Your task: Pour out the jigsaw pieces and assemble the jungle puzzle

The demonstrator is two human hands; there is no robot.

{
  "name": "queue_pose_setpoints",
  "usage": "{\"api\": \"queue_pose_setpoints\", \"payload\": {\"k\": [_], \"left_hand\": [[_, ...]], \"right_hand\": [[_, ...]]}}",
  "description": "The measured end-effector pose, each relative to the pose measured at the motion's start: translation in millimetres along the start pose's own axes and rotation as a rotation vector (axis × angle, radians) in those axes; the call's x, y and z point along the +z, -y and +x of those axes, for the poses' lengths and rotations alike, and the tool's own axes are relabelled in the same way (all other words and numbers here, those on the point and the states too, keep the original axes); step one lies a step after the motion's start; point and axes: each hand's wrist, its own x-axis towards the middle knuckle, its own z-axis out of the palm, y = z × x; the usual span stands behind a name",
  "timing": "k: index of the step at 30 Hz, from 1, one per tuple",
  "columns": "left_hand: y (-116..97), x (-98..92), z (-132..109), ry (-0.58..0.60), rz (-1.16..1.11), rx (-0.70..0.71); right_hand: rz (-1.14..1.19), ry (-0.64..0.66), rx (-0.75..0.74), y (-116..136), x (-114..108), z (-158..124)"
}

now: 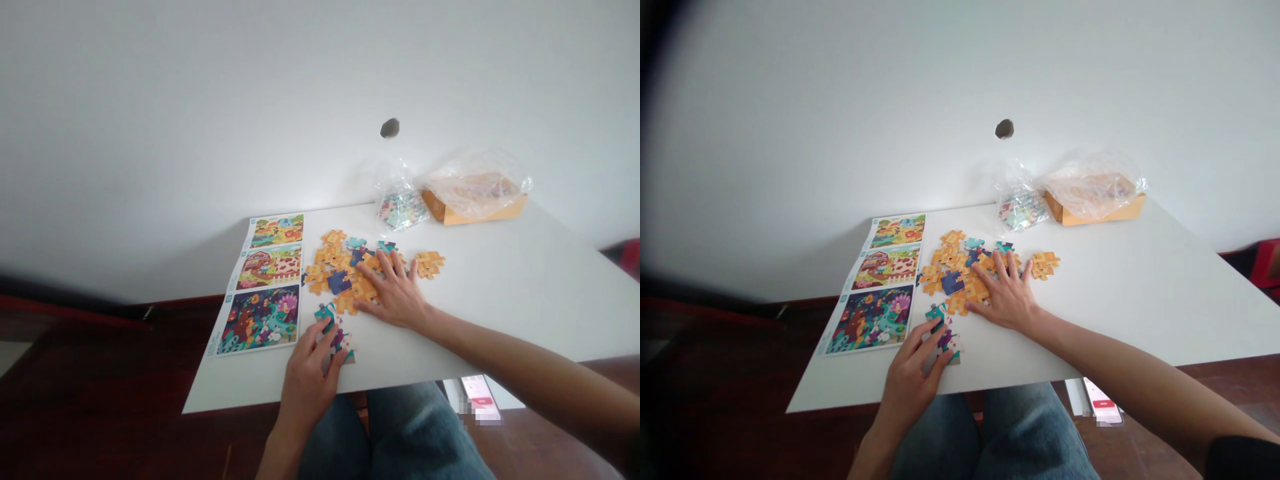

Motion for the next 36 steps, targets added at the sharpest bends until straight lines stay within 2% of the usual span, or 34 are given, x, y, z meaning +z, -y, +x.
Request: {"api": "queue_pose_setpoints", "payload": {"k": [7,11,13,15,17,21,24,26,27,29,31,32,34,36], "left_hand": [[4,-3.5,3,0.05,-0.027,0.008],[4,-3.2,5,0.068,-0.051,-0.005],[4,-3.2,5,0.063,-0.061,-0.016],[2,-4.2,4,0.058,-0.074,-0.026],[0,-5.9,3,0.062,-0.091,-0.028],[-4,-9.9,2,0.103,-0.1,-0.011],[-6,-12.0,4,0.127,-0.075,0.005],[-7,-12.7,5,0.13,-0.063,0.016],[-7,-12.9,6,0.132,-0.059,0.022],[-8,-12.9,7,0.143,-0.05,0.027],[-9,-12.7,8,0.152,-0.037,0.028],[-9,-12.6,8,0.154,-0.028,0.026],[-9,-12.4,8,0.159,-0.014,0.025],[-9,-12.1,8,0.161,-0.008,0.027]], "right_hand": [[0.058,-0.06,0.035,-9,-4,13],[0.153,-0.145,-0.033,-17,-20,55],[0.159,-0.071,-0.016,-17,-26,87],[0.097,0.079,0.056,-13,-28,117],[0.084,0.132,0.081,-6,-27,140],[0.091,0.183,0.149,1,-21,164],[0.136,0.2,0.181,-3,-21,172],[0.176,0.187,0.169,-8,-26,173],[0.209,0.138,0.16,-10,-31,171],[0.314,-0.064,0.146,-12,-43,159],[0.488,-0.336,0.128,-13,-55,137],[0.596,-0.374,0.126,-13,-59,123],[0.873,-0.299,0.113,-12,-60,91],[1.118,-0.106,0.106,-12,-50,59]]}}
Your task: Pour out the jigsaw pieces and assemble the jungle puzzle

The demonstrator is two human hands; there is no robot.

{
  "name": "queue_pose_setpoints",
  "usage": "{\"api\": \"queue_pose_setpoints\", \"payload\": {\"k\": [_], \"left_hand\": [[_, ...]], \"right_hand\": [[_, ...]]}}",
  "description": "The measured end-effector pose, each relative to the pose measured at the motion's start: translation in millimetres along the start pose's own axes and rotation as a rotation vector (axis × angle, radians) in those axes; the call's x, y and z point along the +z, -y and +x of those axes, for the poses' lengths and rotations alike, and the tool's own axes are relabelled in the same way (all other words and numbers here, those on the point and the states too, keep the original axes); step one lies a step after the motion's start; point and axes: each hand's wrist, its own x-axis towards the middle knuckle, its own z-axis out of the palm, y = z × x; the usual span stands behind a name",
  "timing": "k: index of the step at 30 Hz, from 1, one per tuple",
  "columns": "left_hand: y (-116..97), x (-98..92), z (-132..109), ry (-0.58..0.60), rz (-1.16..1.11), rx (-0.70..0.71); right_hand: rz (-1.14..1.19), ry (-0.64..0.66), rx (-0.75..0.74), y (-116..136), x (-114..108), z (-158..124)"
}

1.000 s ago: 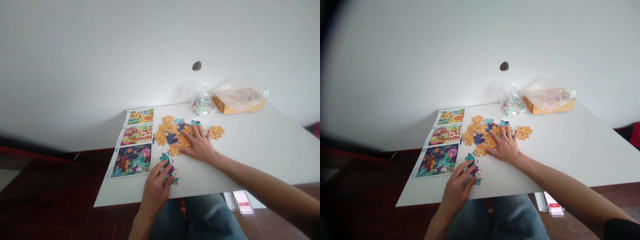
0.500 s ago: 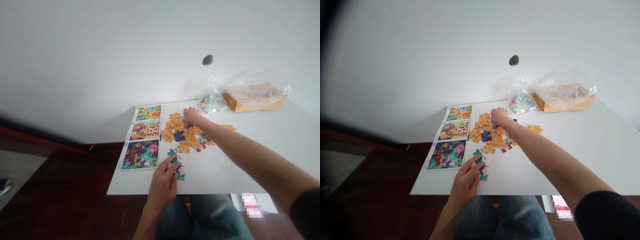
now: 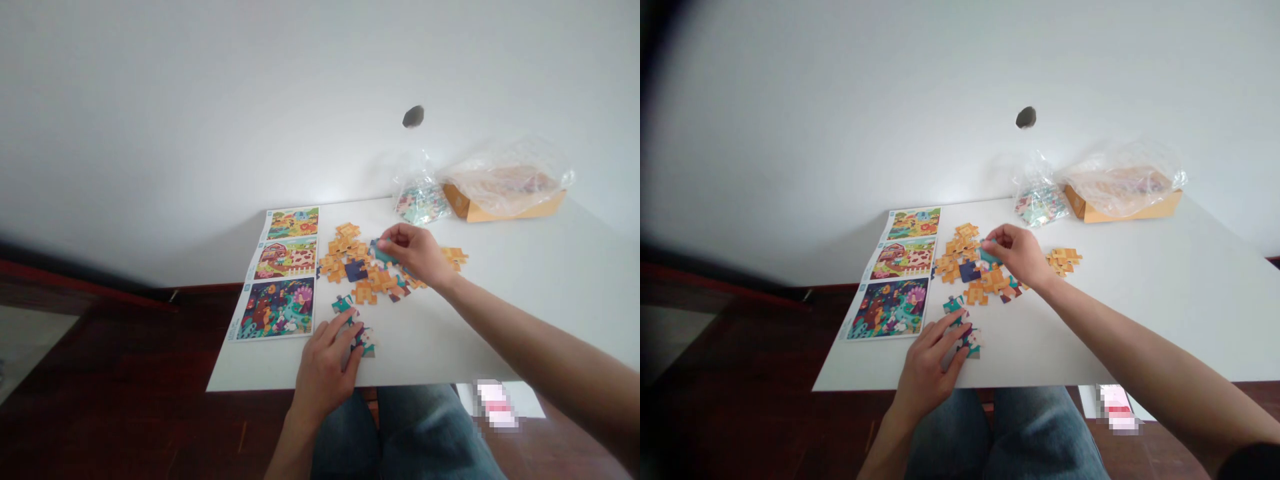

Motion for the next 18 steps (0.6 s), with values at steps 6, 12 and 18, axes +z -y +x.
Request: {"api": "queue_pose_setpoints", "payload": {"k": [6,12,18], "left_hand": [[1,1.9,1,-0.022,0.015,-0.001],[0,2.7,1,-0.037,0.011,-0.005],[0,2.8,0,-0.053,-0.021,-0.021]], "right_hand": [[0.04,0.126,0.123,-47,11,-52],[0.094,0.199,0.166,-47,13,-54],[0.058,0.204,0.1,-44,12,-57]]}}
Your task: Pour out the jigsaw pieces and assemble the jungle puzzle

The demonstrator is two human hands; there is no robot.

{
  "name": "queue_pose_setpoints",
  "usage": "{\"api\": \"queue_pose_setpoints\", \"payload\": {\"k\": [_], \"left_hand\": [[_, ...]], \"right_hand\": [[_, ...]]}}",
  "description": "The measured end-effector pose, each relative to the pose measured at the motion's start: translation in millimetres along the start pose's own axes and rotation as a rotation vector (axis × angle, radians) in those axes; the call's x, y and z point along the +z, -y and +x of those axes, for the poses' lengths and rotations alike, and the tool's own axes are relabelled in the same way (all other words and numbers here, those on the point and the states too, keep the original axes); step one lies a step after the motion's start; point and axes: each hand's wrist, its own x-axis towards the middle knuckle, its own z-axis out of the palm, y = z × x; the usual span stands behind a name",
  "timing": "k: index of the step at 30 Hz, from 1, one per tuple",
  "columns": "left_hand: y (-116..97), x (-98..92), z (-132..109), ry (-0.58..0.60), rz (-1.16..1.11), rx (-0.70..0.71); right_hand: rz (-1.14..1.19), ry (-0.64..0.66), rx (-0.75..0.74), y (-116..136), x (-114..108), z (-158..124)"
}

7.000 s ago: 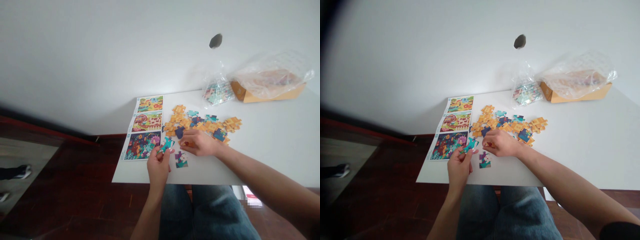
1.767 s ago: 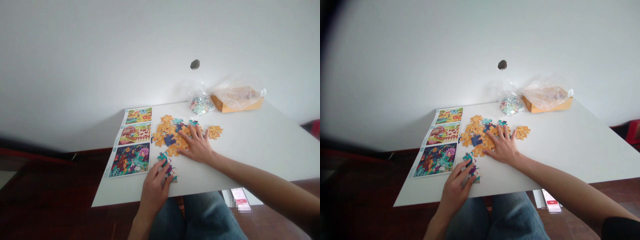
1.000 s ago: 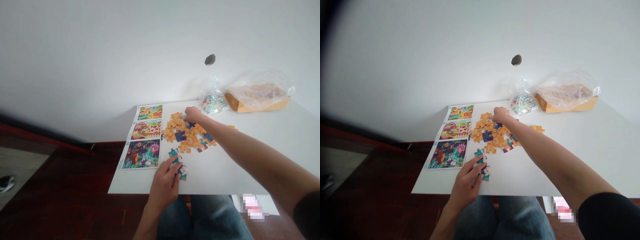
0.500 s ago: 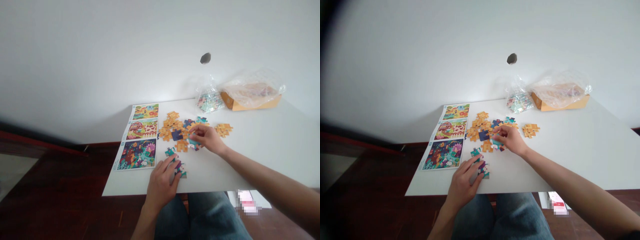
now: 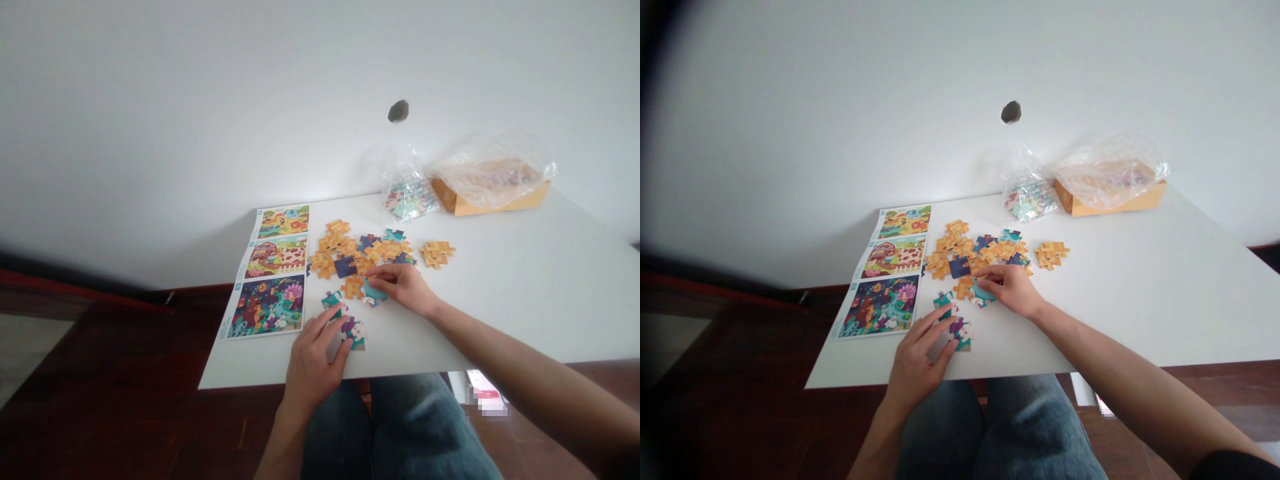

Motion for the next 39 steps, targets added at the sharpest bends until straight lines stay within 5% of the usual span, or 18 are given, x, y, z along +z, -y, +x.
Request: {"api": "queue_pose_setpoints", "payload": {"k": [8,20,39], "left_hand": [[2,0.6,-3,-0.003,-0.03,-0.012],[0,-2.7,-2,0.0,-0.048,0.045],[4,-2.6,-6,0.074,-0.11,0.129]], "right_hand": [[-0.065,0.094,-0.029,-1,6,-4],[-0.305,0.055,-0.17,2,7,-6],[-0.337,0.077,-0.246,3,12,-9]]}}
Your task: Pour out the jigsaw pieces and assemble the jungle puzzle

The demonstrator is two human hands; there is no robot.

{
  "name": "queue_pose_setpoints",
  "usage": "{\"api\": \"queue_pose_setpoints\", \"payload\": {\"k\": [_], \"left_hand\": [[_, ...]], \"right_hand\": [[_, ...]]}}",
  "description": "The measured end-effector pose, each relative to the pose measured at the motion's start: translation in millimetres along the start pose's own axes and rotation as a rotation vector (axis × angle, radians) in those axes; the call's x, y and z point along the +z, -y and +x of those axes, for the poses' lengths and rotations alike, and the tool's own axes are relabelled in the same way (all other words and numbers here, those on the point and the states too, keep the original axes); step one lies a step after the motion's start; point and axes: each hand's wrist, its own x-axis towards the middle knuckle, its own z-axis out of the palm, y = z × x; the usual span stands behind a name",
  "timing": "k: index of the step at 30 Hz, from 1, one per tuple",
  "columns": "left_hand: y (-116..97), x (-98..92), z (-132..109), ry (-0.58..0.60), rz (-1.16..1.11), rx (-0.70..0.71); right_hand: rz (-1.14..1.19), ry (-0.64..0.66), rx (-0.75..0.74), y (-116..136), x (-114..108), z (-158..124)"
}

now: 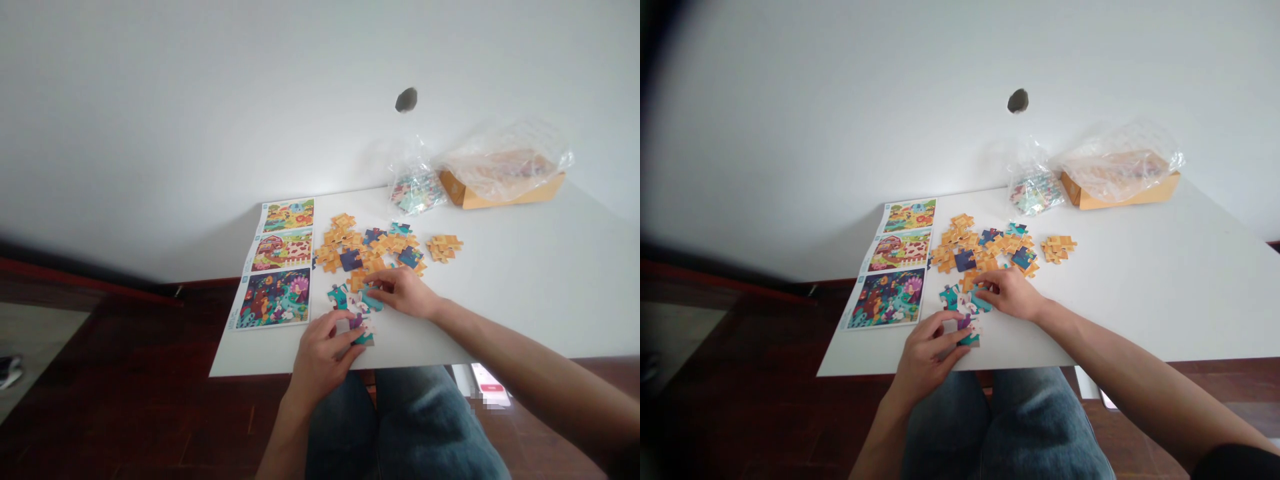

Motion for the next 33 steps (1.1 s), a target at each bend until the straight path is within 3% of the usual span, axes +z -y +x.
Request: {"api": "queue_pose_setpoints", "payload": {"k": [3,9,16,27,33], "left_hand": [[-1,0.3,0,-0.035,-0.052,-0.026],[1,8.7,3,-0.272,-0.026,-0.171],[4,17.2,6,-0.247,0.067,-0.191],[10,14.0,11,-0.307,0.038,-0.257],[12,12.0,18,-0.28,0.016,-0.229]], "right_hand": [[-0.008,-0.005,0.006,-1,0,0],[-0.031,-0.026,0.032,-1,0,2],[-0.068,-0.042,0.069,-2,0,3],[-0.134,-0.054,0.048,-5,1,5],[-0.233,-0.053,0.049,3,7,6]]}}
